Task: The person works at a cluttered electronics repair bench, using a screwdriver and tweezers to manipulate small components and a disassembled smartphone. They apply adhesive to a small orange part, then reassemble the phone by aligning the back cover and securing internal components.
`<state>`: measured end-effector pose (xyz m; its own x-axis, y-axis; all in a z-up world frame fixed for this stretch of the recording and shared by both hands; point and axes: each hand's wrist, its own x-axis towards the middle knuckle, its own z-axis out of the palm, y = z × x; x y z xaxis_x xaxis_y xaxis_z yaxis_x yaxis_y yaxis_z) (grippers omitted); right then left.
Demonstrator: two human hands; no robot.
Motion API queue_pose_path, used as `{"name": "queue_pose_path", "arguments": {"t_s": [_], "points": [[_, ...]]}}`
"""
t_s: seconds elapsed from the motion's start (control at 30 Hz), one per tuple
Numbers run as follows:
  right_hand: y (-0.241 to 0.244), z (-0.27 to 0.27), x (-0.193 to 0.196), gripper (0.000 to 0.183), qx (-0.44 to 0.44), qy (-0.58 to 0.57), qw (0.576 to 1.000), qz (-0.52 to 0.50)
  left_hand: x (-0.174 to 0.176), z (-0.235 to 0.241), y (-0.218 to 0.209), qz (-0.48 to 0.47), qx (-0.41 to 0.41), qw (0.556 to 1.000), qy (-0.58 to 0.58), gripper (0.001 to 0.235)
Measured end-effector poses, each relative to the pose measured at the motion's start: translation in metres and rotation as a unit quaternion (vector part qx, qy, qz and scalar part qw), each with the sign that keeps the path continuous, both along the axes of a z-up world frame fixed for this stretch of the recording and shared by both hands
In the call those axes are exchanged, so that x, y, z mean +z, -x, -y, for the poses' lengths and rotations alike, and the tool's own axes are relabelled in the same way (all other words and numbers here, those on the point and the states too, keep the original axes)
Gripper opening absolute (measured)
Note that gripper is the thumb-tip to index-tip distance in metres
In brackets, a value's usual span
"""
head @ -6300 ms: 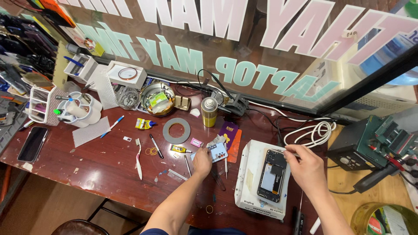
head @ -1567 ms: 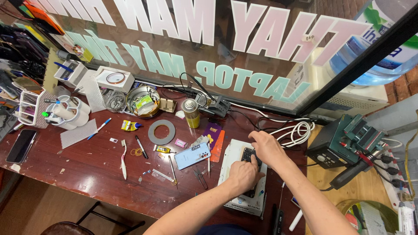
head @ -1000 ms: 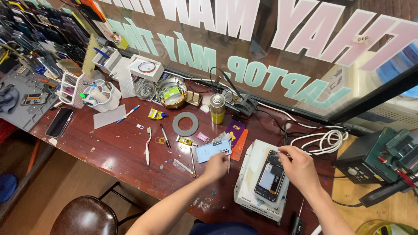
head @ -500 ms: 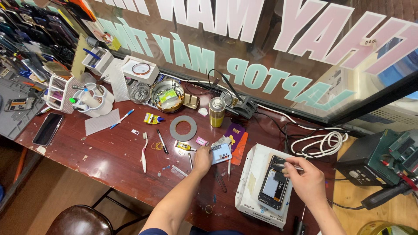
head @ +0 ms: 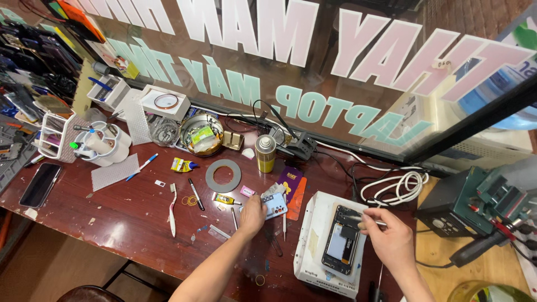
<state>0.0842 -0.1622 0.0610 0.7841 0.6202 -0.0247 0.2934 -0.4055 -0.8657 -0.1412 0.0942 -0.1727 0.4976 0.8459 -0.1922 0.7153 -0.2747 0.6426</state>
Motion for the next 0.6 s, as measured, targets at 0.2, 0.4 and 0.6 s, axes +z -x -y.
{"name": "queue_pose_path", "arguments": {"t_s": [0.2,0.4,0.6], "points": [[-0.003,0.004,0.001,0.020,-0.015,0.004,0.999,-0.036,-0.036,-0.015,0.008,0.091,0.064,0.993,-0.045,0.019],[0.001,0.012,0.000,0.019,-0.028,0.029,0.998,-0.042,-0.045,-0.012,0.001,0.039,0.025,0.997,-0.062,0.015],[-0.004,0.013,-0.004,0.021,-0.019,0.008,0.999,-0.044,-0.018,-0.005,0.001,-0.006,-0.012,0.997,-0.070,0.017]]}}
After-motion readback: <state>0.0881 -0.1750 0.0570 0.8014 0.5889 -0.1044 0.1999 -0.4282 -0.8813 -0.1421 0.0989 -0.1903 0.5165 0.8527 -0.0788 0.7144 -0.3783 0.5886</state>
